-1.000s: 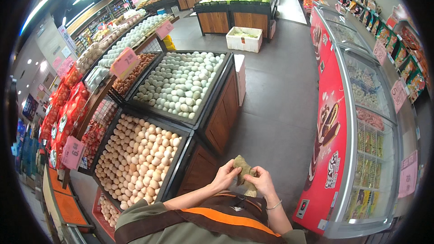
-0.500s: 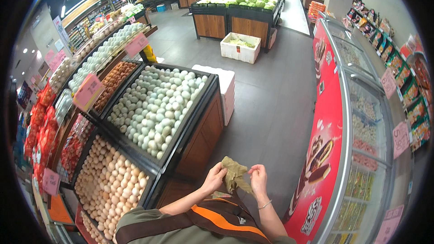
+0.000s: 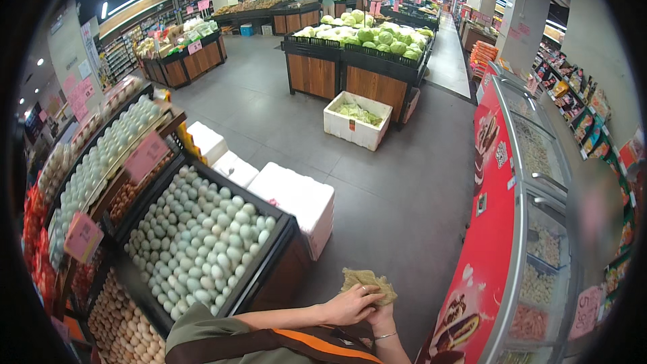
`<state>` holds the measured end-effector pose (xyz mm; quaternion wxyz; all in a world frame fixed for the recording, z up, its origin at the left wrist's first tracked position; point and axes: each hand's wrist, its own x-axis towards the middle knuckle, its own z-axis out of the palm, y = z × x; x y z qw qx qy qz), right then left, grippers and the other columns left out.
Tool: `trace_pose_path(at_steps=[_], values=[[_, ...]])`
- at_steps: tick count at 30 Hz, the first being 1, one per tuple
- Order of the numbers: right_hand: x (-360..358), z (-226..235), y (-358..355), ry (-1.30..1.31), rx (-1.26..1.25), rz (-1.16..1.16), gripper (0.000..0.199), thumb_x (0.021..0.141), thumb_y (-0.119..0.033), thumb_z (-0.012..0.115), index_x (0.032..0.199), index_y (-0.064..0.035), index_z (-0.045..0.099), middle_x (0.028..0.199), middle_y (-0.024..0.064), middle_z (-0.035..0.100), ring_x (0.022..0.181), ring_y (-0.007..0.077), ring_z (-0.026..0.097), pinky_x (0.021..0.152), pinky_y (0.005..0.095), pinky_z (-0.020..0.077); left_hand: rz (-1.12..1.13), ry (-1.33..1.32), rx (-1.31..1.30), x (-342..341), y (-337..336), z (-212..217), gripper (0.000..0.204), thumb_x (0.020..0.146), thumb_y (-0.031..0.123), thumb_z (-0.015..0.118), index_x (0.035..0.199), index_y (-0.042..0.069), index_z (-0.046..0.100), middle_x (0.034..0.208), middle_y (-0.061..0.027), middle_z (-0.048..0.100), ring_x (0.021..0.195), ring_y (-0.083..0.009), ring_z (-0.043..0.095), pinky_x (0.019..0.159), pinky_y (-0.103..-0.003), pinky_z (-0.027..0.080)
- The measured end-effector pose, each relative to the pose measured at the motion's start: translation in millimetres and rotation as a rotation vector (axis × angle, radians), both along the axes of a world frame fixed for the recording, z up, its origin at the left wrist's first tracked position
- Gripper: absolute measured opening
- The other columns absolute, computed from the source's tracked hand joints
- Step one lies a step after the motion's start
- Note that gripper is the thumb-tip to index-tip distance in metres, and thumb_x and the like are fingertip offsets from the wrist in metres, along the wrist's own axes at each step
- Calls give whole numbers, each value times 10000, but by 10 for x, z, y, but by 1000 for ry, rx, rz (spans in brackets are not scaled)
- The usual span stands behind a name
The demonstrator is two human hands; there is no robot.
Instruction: The person cleans eggs with a cloth and moves them from a crate to a larger display tray by hand, then walks through the store and touches vegetables.
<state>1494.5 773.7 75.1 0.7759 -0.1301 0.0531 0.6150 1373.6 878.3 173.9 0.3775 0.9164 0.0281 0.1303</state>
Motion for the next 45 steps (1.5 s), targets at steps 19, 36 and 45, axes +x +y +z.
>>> trace_pose_path(at_steps=[19,36,45], values=[[5064,-854,4279,-129,-409,483,388,920,-337,494,1181,-71,604,1139,93,630,993,279,608,846,450,508,922,921,-993,1353,3036,-2090,671,957,610,328,1197,66,640,1215,-212,617,1136,-360,582,956,-427,463],[4073,-559,6388,-129,-444,1499,570,911,-393,416,1335,-18,485,1373,189,493,1235,378,492,1058,558,377,2119,292,-951,2824,2319,-1921,439,906,410,558,1198,93,641,1163,-175,647,1098,-339,601,955,-419,472],[1787,41,4884,-18,-300,2151,632,928,-523,423,1333,-44,496,1400,205,460,1289,371,447,1094,553,329,2659,-288,-1737,2687,-16,-2753,507,916,486,542,1196,76,649,1215,-167,631,1155,-324,574,978,-416,447]])
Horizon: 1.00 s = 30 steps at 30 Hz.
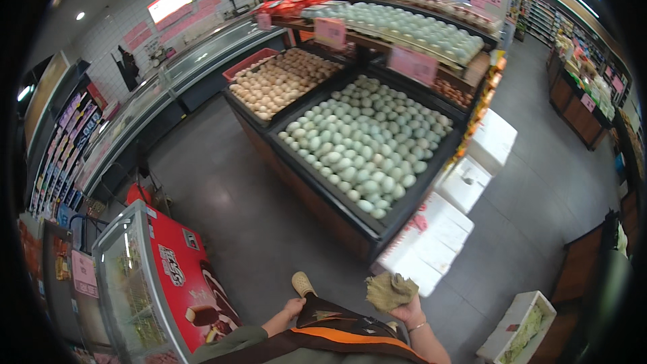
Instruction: The person cleans eggs with a cloth and moves them from a crate to a larger display tray by hand, then walks through the store and touches vegetables.
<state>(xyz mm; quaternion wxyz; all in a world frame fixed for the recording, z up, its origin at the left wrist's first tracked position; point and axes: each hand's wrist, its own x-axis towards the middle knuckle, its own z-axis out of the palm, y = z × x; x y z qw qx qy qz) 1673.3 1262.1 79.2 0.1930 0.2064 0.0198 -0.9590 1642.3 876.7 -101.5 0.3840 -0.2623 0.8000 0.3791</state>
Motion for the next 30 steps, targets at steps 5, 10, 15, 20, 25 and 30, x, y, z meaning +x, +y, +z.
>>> trace_pose_path(at_steps=[5,10,15,20,25,30], values=[[-1659,255,-1732,106,-57,281,616,938,-542,408,1321,-69,504,1426,185,438,1304,357,435,1110,534,313,28,52,-96,-234,-1734,-131,596,925,518,525,1232,14,609,1296,-206,576,1260,-352,494,1064,-393,355],[-3103,345,-3209,184,-16,328,591,961,-495,385,1357,-66,479,1418,154,458,1294,336,450,1102,516,329,285,133,62,-1019,-3327,-41,460,963,464,508,910,40,678,726,-30,647,554,-151,545,511,-337,448],[-4184,346,-4089,193,-35,331,578,966,-476,393,1356,-59,478,1408,154,467,1272,331,467,1088,504,350,589,304,229,-2565,-3967,674,431,968,430,536,839,42,671,801,-19,664,636,-106,558,547,-278,449],[-5352,170,-4808,158,-73,337,439,969,-387,439,1233,-58,561,1311,160,536,1185,324,530,1042,495,398,540,558,346,-4656,-4166,1233,336,962,359,581,983,31,652,1016,-52,669,863,-116,638,679,-251,522],[-6931,-318,-5326,103,-183,251,393,956,-407,469,1131,-95,631,1185,122,622,1095,316,582,984,482,450,406,717,451,-6781,-4430,1488,242,969,253,585,1032,26,640,966,-30,654,814,-92,613,671,-229,504],[-8153,-8,-5687,116,-1,-19,365,976,-437,449,1041,-136,645,981,43,676,921,253,632,834,481,512,325,732,445,-8539,-4868,1903,201,982,205,561,1001,21,639,941,-20,667,765,-67,600,637,-203,490]])
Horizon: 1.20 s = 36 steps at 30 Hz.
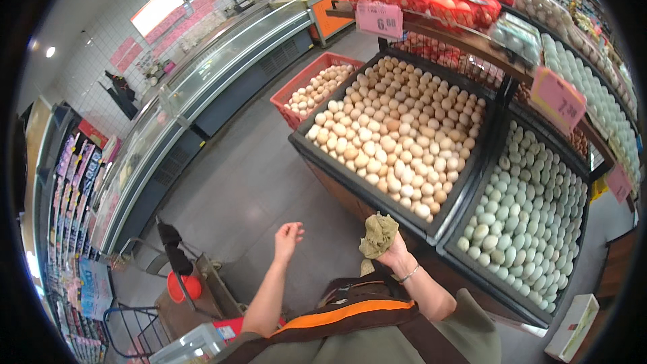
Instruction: The person cleans eggs with a cloth and moves them from a crate to a larger display tray by hand, then walks through the store and touches vegetables.
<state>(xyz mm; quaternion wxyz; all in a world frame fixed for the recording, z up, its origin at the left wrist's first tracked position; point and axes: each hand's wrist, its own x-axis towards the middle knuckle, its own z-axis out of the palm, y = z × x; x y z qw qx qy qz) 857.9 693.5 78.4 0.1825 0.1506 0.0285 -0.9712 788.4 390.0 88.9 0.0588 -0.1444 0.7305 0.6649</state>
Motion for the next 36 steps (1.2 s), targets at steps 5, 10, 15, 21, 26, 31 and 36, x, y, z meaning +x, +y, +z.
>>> trace_pose_path(at_steps=[5,10,15,21,26,31,36], values=[[-767,629,41,20,133,-149,399,995,-420,429,1184,-107,588,1118,94,642,1018,276,617,879,450,512,-190,206,-184,-2256,-73,103,210,970,227,563,1028,41,641,971,-49,676,783,-94,625,643,-250,506],[-1260,451,-149,-24,221,-389,411,992,-373,450,1256,-76,555,1172,112,627,1044,289,612,921,452,497,-325,677,-622,-4730,369,68,223,873,162,624,1050,26,635,960,-195,650,900,-331,633,803,-418,498],[-2058,589,-768,-289,158,-667,396,976,-370,478,1221,-70,559,1158,129,622,1043,301,599,893,472,501,-540,546,-993,-6789,547,-317,425,865,256,612,1249,87,543,1254,-226,517,1148,-406,510,983,-482,423],[-2588,561,-1239,-533,133,-870,473,983,-426,414,1271,-73,541,1248,134,587,1142,315,558,989,525,443,-809,468,-1259,-7865,893,-746,660,898,362,595,1470,205,305,1437,-210,315,1250,-405,416,996,-503,419],[-2994,760,-1434,-478,174,-968,458,984,-384,416,1260,-43,544,1220,147,600,1109,319,582,983,539,453,-1084,478,-1381,-8073,1043,-714,721,917,394,567,1518,222,208,1361,-233,387,1121,-391,510,894,-499,489],[-3298,776,-1504,-584,115,-1021,449,993,-379,404,1264,-49,543,1259,153,581,1124,331,572,979,521,461,-1076,676,-1379,-8252,983,-1043,657,946,347,534,1496,138,242,1247,-233,458,1016,-366,559,767,-437,552],[-3436,775,-1528,-621,52,-1039,469,1001,-406,389,1288,-60,524,1275,139,573,1142,324,561,987,524,449,-1113,684,-1251,-8396,953,-1195,610,924,271,562,1438,72,302,1261,-255,459,1000,-412,575,796,-470,533]])
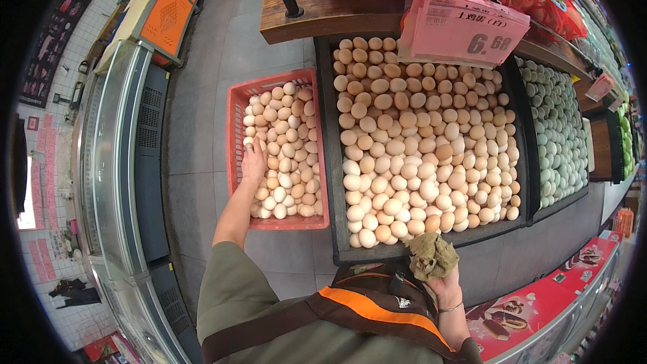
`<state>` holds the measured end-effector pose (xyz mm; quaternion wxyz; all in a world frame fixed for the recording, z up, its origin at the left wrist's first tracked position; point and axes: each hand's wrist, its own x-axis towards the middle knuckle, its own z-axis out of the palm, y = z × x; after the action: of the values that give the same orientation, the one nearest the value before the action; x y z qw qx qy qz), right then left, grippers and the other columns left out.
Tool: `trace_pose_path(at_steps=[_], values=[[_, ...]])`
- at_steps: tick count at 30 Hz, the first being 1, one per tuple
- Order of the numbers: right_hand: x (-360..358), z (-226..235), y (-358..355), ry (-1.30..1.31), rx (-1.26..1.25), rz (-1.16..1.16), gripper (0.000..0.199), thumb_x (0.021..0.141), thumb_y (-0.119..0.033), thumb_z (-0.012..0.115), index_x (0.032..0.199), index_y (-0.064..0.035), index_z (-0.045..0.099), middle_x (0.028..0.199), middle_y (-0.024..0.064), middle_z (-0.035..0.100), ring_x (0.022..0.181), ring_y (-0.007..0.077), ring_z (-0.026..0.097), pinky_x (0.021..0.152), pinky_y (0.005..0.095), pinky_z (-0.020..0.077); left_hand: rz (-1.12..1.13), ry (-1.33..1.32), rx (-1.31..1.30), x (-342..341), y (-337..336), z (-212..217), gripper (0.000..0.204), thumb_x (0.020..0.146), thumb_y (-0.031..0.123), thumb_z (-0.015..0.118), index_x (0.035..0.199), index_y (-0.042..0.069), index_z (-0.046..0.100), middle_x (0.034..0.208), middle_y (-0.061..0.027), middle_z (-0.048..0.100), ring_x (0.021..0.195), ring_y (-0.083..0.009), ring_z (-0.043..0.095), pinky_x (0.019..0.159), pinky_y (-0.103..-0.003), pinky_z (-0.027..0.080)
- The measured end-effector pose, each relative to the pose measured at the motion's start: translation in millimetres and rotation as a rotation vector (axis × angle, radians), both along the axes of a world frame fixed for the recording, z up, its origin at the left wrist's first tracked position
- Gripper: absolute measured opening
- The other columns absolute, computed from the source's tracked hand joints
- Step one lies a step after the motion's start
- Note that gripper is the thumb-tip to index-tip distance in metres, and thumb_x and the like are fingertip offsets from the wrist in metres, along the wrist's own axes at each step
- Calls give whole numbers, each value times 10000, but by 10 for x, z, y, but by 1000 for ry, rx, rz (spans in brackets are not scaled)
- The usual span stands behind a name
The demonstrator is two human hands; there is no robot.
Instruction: The person cleans eggs with a cloth and moves them from a crate to a larger display tray by hand, then walks through the store and touches vegetables.
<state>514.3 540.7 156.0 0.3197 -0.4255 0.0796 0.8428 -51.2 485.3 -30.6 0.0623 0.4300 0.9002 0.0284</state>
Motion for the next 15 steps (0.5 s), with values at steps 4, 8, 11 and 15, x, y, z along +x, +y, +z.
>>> trace_pose_path(at_steps=[4,8,11,15], values=[[21,-34,31,-2,42,44,486,1009,-428,370,1301,-68,514,1285,136,565,1150,319,555,992,523,445,49,-74,99,-60,-33,-46,585,923,281,562,1412,56,331,1265,-263,469,1021,-422,578,801,-478,526],[126,-23,38,-16,36,25,513,1005,-461,366,1301,-68,513,1271,134,575,1135,323,563,987,510,451,229,-332,420,-72,-147,58,535,954,320,530,1377,26,383,1191,-208,560,968,-350,618,810,-438,519],[297,-87,22,62,36,14,516,1003,-465,369,1297,-68,517,1266,132,578,1132,318,566,969,499,464,571,-1153,852,183,-34,430,427,1005,328,464,1294,14,451,1036,-136,602,780,-171,575,507,-225,446],[355,-25,119,125,74,66,500,1003,-454,377,1270,-64,539,1233,126,600,1101,305,585,944,484,481,437,-2248,983,777,63,1093,487,1014,366,407,1230,-67,468,1016,-180,550,701,-164,458,477,-197,394]])
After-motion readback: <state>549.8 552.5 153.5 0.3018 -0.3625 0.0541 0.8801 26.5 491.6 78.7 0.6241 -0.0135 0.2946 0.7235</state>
